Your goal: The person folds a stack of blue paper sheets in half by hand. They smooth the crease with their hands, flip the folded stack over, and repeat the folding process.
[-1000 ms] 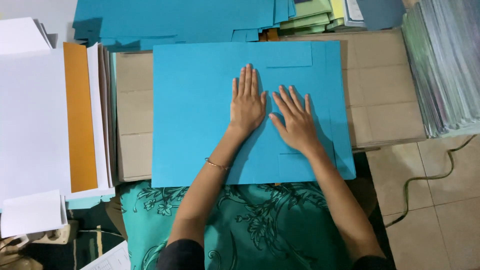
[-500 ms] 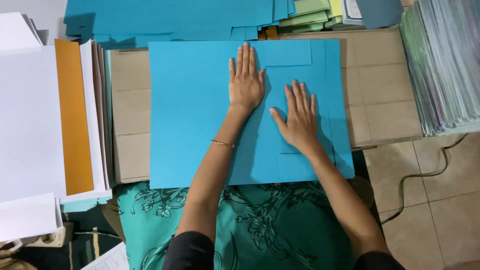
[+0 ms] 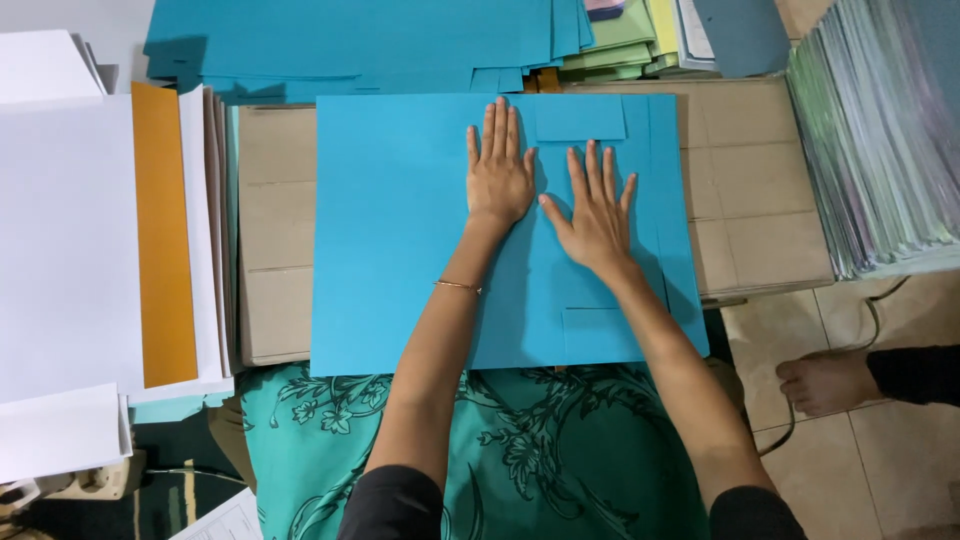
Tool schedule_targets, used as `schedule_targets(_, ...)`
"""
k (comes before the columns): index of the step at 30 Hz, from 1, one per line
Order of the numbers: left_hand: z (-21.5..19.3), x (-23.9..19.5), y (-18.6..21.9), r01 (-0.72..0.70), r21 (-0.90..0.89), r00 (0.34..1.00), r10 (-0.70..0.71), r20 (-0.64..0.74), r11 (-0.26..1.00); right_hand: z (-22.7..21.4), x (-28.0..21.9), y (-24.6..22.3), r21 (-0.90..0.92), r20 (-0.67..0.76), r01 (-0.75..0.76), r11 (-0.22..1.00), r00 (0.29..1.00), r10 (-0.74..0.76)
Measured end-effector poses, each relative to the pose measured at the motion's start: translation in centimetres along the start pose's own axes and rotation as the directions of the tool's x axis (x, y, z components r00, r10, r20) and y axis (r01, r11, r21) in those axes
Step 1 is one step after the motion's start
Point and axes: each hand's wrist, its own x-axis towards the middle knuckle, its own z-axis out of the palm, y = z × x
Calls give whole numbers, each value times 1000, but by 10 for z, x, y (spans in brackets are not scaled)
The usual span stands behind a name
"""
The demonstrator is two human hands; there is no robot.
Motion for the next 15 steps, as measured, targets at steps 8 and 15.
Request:
schedule_targets(8,-2,-2,1,4,18,1000,-4,-6,1000,3,42,7,18,-174,108,994,979,-104)
schedule_targets(15,-2,-2,1,17,33,1000,-16,-10,999,5,94,8,-21,-38,96,995,995,-97)
